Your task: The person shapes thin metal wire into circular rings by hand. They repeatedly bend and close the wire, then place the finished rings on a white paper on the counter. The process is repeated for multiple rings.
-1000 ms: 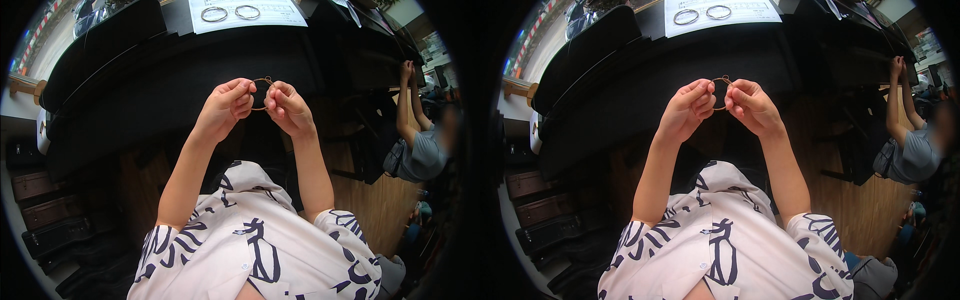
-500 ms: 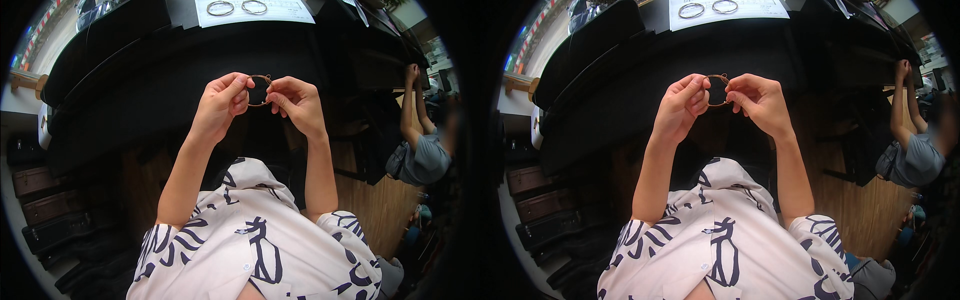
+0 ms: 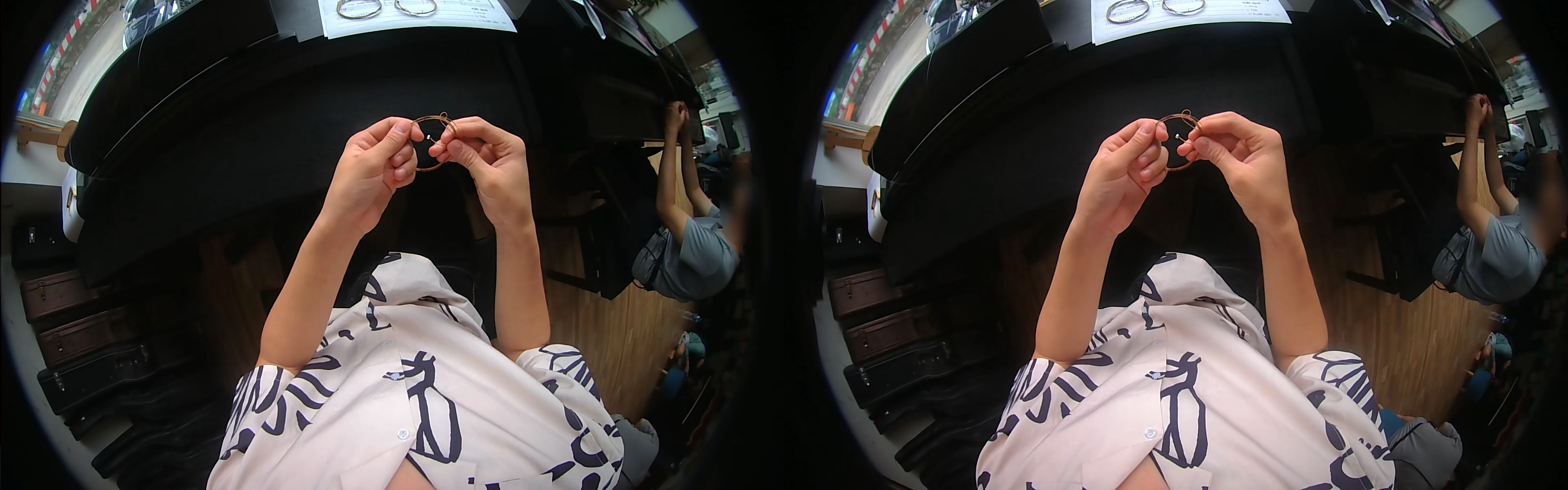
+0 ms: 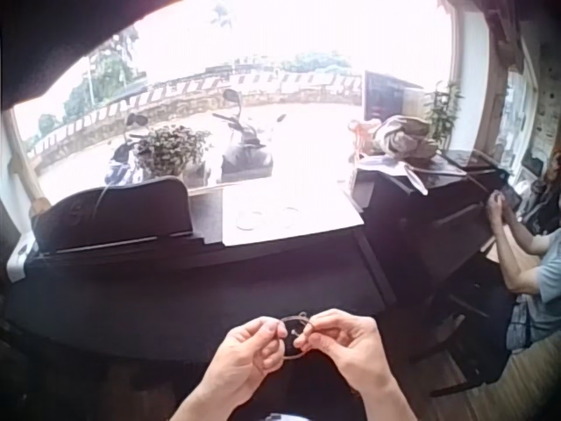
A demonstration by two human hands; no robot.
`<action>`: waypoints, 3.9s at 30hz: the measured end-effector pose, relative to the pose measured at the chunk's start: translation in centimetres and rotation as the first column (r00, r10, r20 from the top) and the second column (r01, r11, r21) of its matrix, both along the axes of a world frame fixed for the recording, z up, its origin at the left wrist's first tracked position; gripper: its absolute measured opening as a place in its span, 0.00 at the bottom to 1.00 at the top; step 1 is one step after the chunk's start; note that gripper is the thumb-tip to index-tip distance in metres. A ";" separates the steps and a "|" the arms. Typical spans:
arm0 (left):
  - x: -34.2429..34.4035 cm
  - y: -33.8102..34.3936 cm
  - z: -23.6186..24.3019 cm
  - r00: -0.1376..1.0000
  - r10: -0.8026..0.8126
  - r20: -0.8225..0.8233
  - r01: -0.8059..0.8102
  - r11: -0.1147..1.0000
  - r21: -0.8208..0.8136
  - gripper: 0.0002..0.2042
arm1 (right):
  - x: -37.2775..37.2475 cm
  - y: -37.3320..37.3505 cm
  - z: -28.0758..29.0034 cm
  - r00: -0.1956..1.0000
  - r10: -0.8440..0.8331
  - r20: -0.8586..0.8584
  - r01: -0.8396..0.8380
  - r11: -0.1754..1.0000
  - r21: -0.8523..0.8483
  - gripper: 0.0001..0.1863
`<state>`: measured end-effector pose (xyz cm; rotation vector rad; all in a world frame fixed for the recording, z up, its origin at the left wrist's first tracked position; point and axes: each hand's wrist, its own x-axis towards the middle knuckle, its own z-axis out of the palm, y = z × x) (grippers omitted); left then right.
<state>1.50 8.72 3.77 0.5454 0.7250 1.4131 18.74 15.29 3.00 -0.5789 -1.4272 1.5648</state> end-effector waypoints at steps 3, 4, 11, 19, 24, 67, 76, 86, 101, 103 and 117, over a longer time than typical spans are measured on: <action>0.5 -0.1 0.2 0.999 0.046 -0.005 -0.046 0.999 -0.014 0.11 | 0.1 0.1 -0.4 0.991 0.066 -0.119 -0.081 0.988 -0.128 0.08; 0.5 0.0 0.1 0.999 0.050 -0.006 -0.050 0.999 -0.015 0.11 | 0.0 0.0 -0.6 0.983 0.083 -0.163 -0.111 0.979 -0.170 0.08; 0.0 0.5 -1.0 0.994 0.108 -0.011 -0.108 0.993 -0.042 0.11 | -0.3 0.1 -1.7 0.963 0.165 -0.214 -0.215 0.947 -0.239 0.10; 0.0 0.2 -0.7 0.981 0.178 -0.076 -0.181 0.983 -0.039 0.10 | -0.5 -0.6 0.4 0.974 -0.008 0.226 0.012 1.000 -0.013 0.09; 0.2 0.1 -1.0 0.981 0.184 -0.066 -0.185 0.982 -0.021 0.10 | -0.5 -0.9 1.0 0.905 -0.195 0.378 0.090 0.956 0.278 0.09; -1.5 8.8 -5.8 0.226 0.625 -0.748 -0.209 0.781 0.589 0.04 | -2.9 24.1 3.9 0.492 -0.733 0.469 -0.262 0.390 0.883 0.07; -1.2 9.3 -5.6 0.241 0.632 -0.737 -0.210 0.775 0.596 0.05 | 1.2 22.1 6.5 0.628 -0.705 0.330 0.113 0.502 0.857 0.05; -0.9 3.8 0.7 0.838 0.319 -0.443 -0.075 0.871 0.486 0.25 | 1.2 5.0 6.2 0.912 0.008 0.410 -0.136 0.949 0.284 0.04; -0.1 -5.6 0.1 0.887 0.360 -0.288 -0.298 0.925 0.235 0.15 | -3.7 -5.9 1.9 0.812 0.273 -0.517 -0.467 0.834 -0.293 0.06; 0.3 -6.1 0.0 0.880 0.361 -0.309 -0.293 0.924 0.246 0.13 | -3.1 -5.8 1.6 0.782 0.291 -0.551 -0.501 0.819 -0.279 0.06; -1.0 -10.7 2.4 0.511 0.534 -0.674 -0.086 0.812 0.578 0.11 | -1.8 -9.3 1.9 0.933 0.361 -0.001 -0.361 0.932 -0.028 0.12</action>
